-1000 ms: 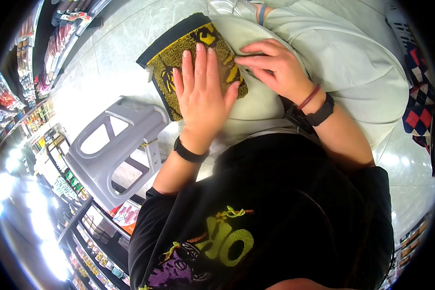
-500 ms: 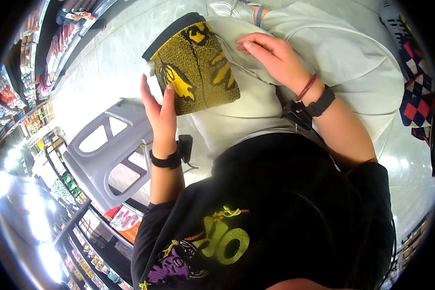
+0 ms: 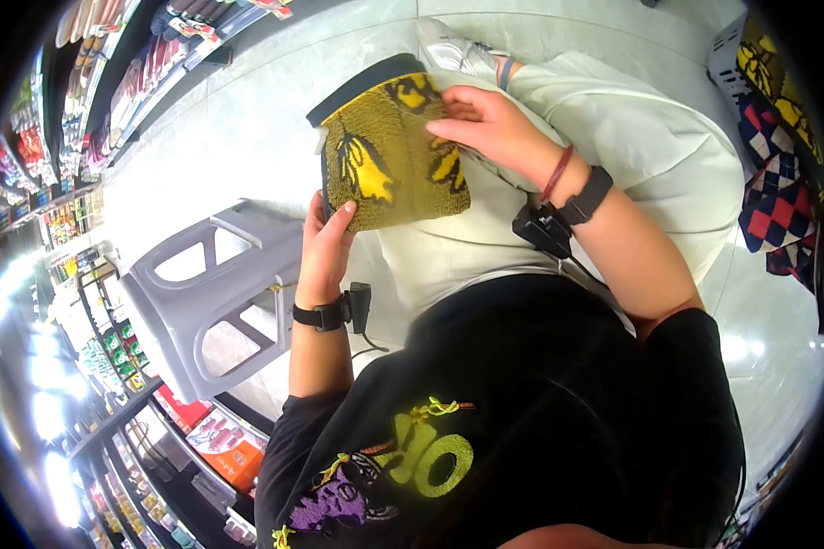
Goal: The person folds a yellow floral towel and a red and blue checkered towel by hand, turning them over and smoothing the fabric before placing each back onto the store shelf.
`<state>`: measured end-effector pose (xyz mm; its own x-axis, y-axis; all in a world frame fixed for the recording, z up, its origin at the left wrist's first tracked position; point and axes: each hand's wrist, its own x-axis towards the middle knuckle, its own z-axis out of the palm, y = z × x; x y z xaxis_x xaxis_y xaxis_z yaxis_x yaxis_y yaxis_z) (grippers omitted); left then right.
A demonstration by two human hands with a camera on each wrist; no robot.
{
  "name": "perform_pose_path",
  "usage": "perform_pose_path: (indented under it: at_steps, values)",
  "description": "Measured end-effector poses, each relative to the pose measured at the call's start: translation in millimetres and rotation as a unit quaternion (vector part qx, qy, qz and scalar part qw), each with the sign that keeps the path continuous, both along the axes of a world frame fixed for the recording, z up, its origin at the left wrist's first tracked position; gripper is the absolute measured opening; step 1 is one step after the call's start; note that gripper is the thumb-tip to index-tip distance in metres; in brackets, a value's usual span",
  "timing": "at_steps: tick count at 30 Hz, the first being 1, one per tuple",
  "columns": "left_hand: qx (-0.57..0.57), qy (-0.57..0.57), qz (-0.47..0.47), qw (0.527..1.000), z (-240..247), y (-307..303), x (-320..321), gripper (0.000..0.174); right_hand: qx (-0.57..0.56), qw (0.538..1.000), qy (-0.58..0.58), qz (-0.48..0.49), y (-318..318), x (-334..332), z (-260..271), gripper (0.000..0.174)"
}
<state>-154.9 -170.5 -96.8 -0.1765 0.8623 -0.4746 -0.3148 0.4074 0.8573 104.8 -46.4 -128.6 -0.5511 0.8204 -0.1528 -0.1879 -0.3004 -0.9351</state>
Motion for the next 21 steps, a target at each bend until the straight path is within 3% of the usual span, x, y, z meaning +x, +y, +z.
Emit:
perform_pose_path:
  at_steps: [4,8,9,12,14,16,18,19,21]
  values:
    - [0.102,-0.052,0.001,0.993,16.9,15.0,3.6,0.043,-0.046,0.991,0.122,-0.030,-5.5,19.0,11.0,0.046]
    - [0.226,-0.097,-0.083,0.966,49.8,60.1,35.7,0.055,-0.112,0.964,0.232,-0.062,-6.7,49.0,34.2,0.047]
    - [0.258,-0.081,-0.093,0.958,50.8,72.1,44.4,0.069,-0.135,0.955,0.260,-0.056,-4.5,59.2,37.0,0.047]
    - [0.295,-0.184,-0.109,0.931,67.6,113.5,89.3,0.085,-0.162,0.942,0.284,-0.079,2.8,85.4,59.3,0.043]
    - [0.302,-0.253,-0.132,0.910,72.8,139.8,114.1,0.094,-0.123,0.939,0.300,-0.117,13.1,100.5,84.4,0.050]
    - [0.306,-0.320,-0.190,0.876,78.2,160.3,133.6,0.100,-0.107,0.931,0.315,-0.149,25.7,116.3,112.7,0.047]
    - [0.251,-0.417,-0.171,0.857,68.6,180.0,151.0,0.107,-0.058,0.925,0.315,-0.205,35.2,124.0,142.0,0.044]
    - [0.244,-0.409,-0.196,0.857,79.7,183.6,163.6,0.110,-0.043,0.923,0.314,-0.217,40.1,127.0,155.9,0.044]
    - [0.256,-0.470,-0.236,0.811,71.5,198.1,183.7,0.113,-0.030,0.922,0.304,-0.238,50.9,129.3,174.1,0.044]
